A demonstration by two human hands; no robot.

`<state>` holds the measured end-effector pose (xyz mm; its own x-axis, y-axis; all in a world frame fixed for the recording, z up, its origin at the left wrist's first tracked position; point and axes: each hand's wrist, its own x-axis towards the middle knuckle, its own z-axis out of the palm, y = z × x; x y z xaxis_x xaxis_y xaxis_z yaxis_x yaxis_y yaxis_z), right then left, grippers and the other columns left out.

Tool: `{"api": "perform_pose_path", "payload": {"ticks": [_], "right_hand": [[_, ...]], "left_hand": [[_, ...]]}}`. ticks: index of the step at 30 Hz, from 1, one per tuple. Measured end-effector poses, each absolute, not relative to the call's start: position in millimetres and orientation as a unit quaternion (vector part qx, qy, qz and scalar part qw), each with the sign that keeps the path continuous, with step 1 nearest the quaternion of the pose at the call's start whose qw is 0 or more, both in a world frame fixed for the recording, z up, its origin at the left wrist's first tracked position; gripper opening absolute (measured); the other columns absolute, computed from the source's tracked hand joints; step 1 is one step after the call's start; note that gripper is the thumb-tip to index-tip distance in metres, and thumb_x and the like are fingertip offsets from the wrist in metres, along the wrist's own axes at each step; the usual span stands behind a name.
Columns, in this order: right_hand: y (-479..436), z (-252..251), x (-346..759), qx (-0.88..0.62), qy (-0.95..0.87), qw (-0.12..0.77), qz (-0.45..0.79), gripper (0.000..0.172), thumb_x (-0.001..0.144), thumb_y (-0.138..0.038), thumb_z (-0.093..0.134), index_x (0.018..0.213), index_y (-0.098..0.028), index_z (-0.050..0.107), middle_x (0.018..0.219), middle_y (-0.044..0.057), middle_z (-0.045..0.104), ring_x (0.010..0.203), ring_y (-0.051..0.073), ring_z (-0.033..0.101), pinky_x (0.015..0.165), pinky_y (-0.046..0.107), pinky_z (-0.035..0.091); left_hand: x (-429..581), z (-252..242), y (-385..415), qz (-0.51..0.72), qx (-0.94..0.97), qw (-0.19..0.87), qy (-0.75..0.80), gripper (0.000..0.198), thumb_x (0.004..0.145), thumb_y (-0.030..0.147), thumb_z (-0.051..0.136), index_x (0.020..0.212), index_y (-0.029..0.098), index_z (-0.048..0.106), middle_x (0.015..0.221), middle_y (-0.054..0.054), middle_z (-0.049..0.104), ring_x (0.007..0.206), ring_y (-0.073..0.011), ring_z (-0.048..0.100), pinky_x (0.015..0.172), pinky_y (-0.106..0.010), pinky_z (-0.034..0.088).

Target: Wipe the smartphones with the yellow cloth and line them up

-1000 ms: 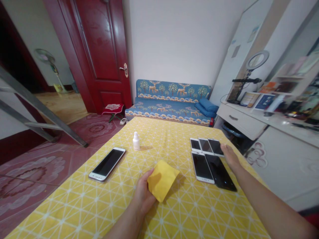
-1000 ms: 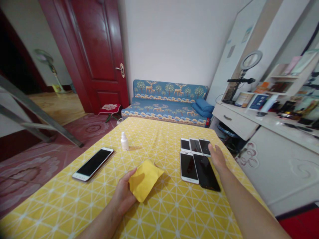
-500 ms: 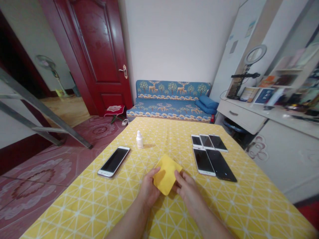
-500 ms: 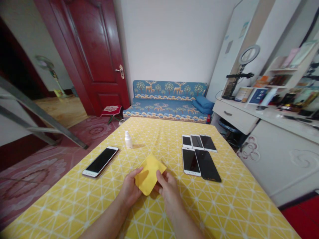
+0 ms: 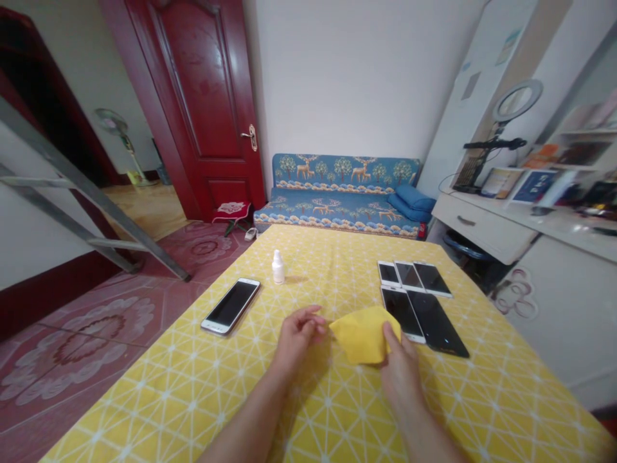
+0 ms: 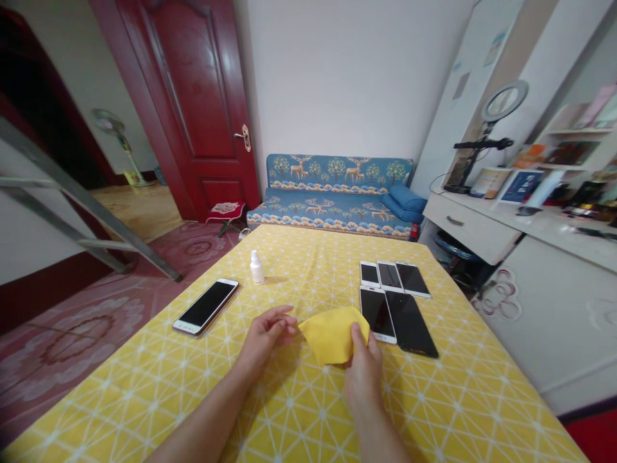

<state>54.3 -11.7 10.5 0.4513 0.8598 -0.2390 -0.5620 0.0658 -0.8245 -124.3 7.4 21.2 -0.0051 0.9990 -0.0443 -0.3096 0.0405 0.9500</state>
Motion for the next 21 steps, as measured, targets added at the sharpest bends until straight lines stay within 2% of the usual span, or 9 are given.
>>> {"api": "perform_pose_path", "payload": {"ticks": [2,4,6,8,10,12,16,21], "right_hand": [[-11,9,56,-0.469,-0.171,0.716,0.488,0.04,0.064,-0.041,0.078,0.097,-0.021,0.066,0.094,0.002,0.073,0.082,0.021,0.068,0.069,0.031,0.056],[-12,8,55,-0.476,-0.194,0.71,0.481,0.04,0.065,-0.041,0.077,0.098,-0.021,0.067,0.095,0.002,0.073,0.085,0.021,0.068,0.071,0.03,0.056],[-14,5,53,-0.48,-0.221,0.698,0.484,0.041,0.066,-0.042,0.076,0.101,-0.021,0.067,0.097,0.002,0.073,0.088,0.021,0.068,0.073,0.03,0.056],[-15,3,52,-0.483,-0.239,0.689,0.484,0.041,0.068,-0.042,0.075,0.102,-0.021,0.067,0.1,0.002,0.073,0.092,0.021,0.068,0.075,0.028,0.055],[-16,1,52,-0.489,-0.244,0.683,0.485,0.041,0.068,-0.043,0.075,0.103,-0.022,0.067,0.101,0.001,0.073,0.094,0.021,0.067,0.076,0.028,0.055],[-15,-2,52,-0.496,-0.245,0.676,0.486,0.042,0.069,-0.045,0.074,0.104,-0.022,0.067,0.103,0.002,0.072,0.096,0.022,0.067,0.077,0.028,0.055],[-14,-5,54,-0.504,-0.244,0.671,0.486,0.045,0.071,-0.049,0.071,0.106,-0.022,0.066,0.111,0.003,0.07,0.104,0.024,0.064,0.084,0.031,0.053],[-15,-5,54,-0.501,-0.236,0.667,0.498,0.048,0.071,-0.053,0.07,0.106,-0.021,0.065,0.108,0.003,0.071,0.104,0.024,0.065,0.082,0.031,0.054]], "left_hand": [[-146,24,15,0.584,0.488,0.401,0.509,0.023,0.074,0.021,0.064,0.095,0.019,0.071,0.097,-0.01,0.069,0.095,-0.0238,0.061,0.088,-0.036,0.047],[-173,30,21,0.544,0.565,0.184,0.593,0.026,0.078,0.019,0.055,0.1,0.021,0.07,0.112,-0.01,0.065,0.116,-0.0265,0.05,0.106,-0.041,0.032],[-200,36,24,0.46,0.57,0.014,0.68,0.036,0.082,0.022,0.049,0.115,0.019,0.064,0.125,-0.012,0.059,0.13,-0.0289,0.038,0.111,-0.045,0.023],[-223,39,25,0.38,0.516,-0.093,0.762,0.046,0.085,0.028,0.045,0.128,0.016,0.054,0.136,-0.017,0.049,0.138,-0.035,0.024,0.111,-0.055,0.015],[-239,39,25,0.306,0.468,-0.124,0.82,0.056,0.086,0.036,0.043,0.136,0.01,0.044,0.139,-0.025,0.043,0.138,-0.0429,0.017,0.106,-0.063,0.013],[-246,35,26,0.24,0.454,-0.096,0.853,0.064,0.085,0.042,0.044,0.138,0.005,0.039,0.133,-0.03,0.046,0.135,-0.0469,0.021,0.103,-0.064,0.017],[-246,29,27,0.173,0.473,-0.031,0.863,0.066,0.085,0.043,0.042,0.139,0.005,0.036,0.121,-0.028,0.055,0.122,-0.0428,0.042,0.101,-0.061,0.021],[-243,33,27,0.172,0.45,-0.028,0.876,0.071,0.082,0.048,0.044,0.14,0.009,0.034,0.12,-0.028,0.055,0.119,-0.0416,0.047,0.099,-0.061,0.024]]}}
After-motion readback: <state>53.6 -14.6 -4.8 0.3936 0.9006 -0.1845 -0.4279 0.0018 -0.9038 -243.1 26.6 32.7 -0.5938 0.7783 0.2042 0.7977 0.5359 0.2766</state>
